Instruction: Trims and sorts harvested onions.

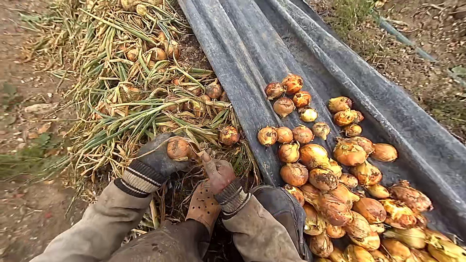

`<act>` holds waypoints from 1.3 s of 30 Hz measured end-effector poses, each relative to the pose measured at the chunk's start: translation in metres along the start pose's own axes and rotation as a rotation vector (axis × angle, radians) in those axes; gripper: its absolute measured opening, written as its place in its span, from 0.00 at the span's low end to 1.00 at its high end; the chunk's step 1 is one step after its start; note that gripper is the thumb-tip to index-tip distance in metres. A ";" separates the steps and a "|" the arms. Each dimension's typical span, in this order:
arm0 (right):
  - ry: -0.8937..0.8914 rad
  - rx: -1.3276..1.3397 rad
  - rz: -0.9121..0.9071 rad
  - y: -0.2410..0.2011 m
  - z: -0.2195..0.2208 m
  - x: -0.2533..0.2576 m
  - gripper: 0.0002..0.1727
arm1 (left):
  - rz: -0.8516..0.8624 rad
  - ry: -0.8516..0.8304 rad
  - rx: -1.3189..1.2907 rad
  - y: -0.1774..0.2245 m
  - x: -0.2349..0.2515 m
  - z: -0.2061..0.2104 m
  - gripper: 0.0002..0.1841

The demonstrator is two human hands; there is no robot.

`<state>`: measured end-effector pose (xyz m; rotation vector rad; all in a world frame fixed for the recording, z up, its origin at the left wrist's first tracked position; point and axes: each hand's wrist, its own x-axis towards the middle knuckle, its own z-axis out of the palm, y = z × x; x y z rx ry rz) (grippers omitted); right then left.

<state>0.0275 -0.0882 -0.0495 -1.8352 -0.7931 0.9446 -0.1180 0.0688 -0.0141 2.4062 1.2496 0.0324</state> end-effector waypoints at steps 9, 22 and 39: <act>-0.278 0.672 0.396 0.006 0.017 0.010 0.46 | -0.054 -0.293 -0.704 0.006 -0.018 -0.018 0.46; -0.318 1.418 0.459 0.029 -0.012 0.013 0.42 | 0.256 -0.484 0.116 -0.018 0.028 -0.001 0.25; 0.188 0.055 0.291 0.043 -0.067 0.031 0.43 | 0.554 -0.223 0.151 0.068 0.118 0.110 0.49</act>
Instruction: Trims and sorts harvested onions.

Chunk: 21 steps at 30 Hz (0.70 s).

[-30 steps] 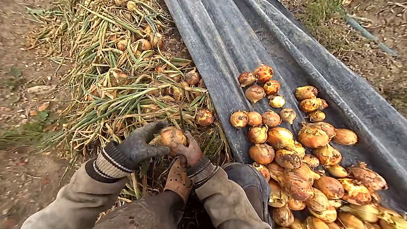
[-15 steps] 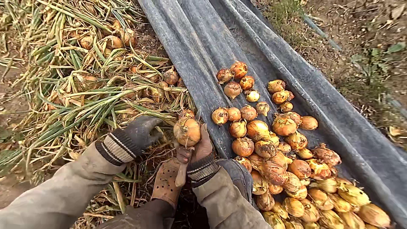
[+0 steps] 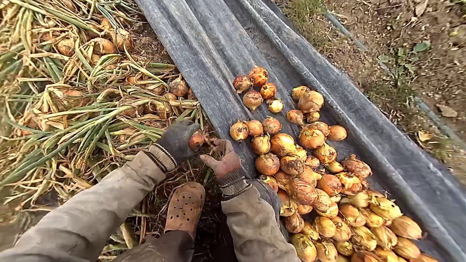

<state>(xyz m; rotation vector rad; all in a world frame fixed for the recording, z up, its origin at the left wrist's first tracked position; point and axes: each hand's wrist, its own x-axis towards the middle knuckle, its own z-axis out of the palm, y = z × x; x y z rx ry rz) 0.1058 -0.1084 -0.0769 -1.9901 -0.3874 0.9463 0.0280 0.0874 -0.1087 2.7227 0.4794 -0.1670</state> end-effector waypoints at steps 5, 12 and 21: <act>-0.257 0.160 -0.148 -0.013 0.020 -0.008 0.54 | 0.022 0.149 -0.243 0.030 -0.089 -0.049 0.46; -0.639 1.179 0.024 -0.015 0.039 -0.042 0.27 | -0.182 0.420 -1.136 0.045 -0.134 -0.041 0.57; -0.072 -0.157 -0.460 -0.039 0.007 -0.066 0.55 | -0.034 0.320 -1.349 0.057 -0.154 -0.042 0.41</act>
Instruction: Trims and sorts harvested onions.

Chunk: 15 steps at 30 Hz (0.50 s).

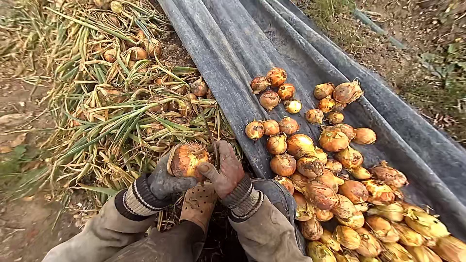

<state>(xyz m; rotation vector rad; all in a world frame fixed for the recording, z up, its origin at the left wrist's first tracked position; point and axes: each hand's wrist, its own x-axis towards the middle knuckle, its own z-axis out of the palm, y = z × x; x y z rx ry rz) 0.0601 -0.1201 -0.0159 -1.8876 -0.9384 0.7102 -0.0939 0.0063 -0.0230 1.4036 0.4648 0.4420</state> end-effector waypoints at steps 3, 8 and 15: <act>-0.109 0.027 -0.075 0.003 -0.009 0.004 0.47 | -0.091 -0.112 0.385 0.016 -0.006 -0.002 0.55; 0.049 0.086 -0.214 0.003 0.001 0.001 0.41 | -0.020 -0.041 0.735 0.052 -0.006 0.011 0.53; 0.227 0.145 -0.213 0.001 0.016 -0.001 0.38 | 0.180 0.042 1.056 0.056 -0.003 0.006 0.54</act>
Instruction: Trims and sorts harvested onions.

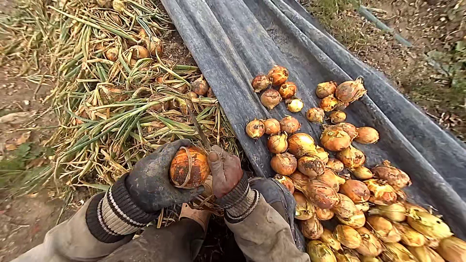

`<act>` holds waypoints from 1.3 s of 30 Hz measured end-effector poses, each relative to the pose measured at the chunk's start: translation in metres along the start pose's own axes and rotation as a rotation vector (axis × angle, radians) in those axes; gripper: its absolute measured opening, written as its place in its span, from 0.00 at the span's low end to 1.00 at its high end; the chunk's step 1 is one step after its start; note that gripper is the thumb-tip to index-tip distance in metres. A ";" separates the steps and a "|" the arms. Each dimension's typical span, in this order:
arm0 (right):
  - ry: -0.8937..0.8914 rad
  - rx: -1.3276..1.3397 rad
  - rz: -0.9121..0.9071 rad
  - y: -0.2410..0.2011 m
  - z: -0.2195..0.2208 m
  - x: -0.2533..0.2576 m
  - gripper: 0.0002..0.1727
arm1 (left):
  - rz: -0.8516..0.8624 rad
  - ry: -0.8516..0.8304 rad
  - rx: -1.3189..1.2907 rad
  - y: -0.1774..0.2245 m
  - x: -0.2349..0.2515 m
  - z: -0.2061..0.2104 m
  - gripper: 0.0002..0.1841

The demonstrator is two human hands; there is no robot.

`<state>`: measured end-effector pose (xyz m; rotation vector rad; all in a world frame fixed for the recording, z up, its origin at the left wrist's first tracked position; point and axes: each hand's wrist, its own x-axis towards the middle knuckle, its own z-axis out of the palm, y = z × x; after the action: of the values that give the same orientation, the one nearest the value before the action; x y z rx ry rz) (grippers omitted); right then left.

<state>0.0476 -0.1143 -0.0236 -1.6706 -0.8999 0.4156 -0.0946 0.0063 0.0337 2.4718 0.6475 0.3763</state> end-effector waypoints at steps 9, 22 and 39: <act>-0.197 0.381 0.680 0.013 0.002 0.002 0.40 | -0.836 0.479 -0.314 -0.115 0.064 -0.055 0.24; 0.036 1.002 1.042 0.046 -0.027 0.044 0.46 | 0.032 -0.705 0.228 0.019 0.137 0.040 0.15; -0.318 0.265 0.730 0.065 0.018 0.040 0.29 | -0.385 -0.361 0.350 -0.191 0.305 0.116 0.42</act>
<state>0.0833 -0.0769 -0.0833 -1.6651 -0.3937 1.2660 0.1383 0.2535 -0.1316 2.5555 1.0736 -0.3511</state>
